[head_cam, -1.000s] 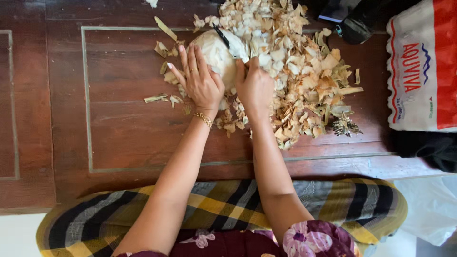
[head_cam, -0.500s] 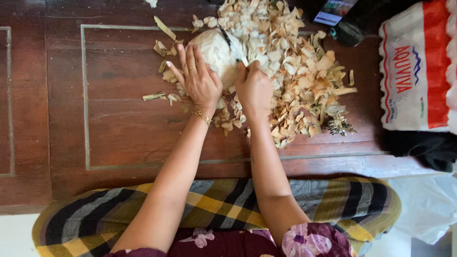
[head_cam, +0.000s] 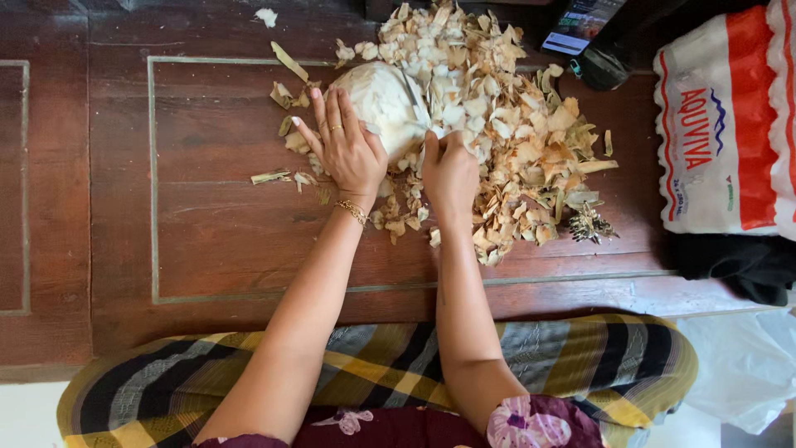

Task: The person sits on the floor and uses a knife to peel the husk off a coconut. They hold the coconut with one hand and scrape away the outer layer with the other, accumulating husk pieces on the floor.

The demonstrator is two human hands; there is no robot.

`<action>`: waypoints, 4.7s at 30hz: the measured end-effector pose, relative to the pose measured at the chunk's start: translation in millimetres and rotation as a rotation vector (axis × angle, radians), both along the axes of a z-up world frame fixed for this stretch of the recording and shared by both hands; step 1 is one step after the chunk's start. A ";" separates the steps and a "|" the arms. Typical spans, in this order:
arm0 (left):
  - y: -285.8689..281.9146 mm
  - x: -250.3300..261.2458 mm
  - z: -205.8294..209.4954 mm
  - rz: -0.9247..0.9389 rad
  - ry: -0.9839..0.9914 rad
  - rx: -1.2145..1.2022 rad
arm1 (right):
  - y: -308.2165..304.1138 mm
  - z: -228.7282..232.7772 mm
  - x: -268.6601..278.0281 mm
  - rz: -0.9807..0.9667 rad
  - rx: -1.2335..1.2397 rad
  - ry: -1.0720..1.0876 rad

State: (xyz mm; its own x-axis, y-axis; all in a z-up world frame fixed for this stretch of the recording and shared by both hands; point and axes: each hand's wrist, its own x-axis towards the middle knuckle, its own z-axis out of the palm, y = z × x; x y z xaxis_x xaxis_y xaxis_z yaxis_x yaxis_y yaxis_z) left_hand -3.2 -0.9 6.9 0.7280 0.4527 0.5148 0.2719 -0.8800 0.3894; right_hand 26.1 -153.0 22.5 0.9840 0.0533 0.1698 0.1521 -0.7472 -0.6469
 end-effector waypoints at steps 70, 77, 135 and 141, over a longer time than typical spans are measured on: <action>-8.5 28.7 -12.3 -0.531 -0.067 0.124 | -4.8 -26.9 39.5 -0.087 0.330 0.078; 23.9 22.9 19.1 -0.311 0.051 0.165 | -3.7 -16.0 33.3 -0.068 0.349 0.060; -6.6 9.0 3.6 -0.033 0.062 0.039 | 30.8 17.3 -3.2 0.072 -0.033 -0.254; -6.1 11.7 6.2 -0.059 0.080 0.001 | 27.2 13.6 -13.6 0.045 0.003 -0.100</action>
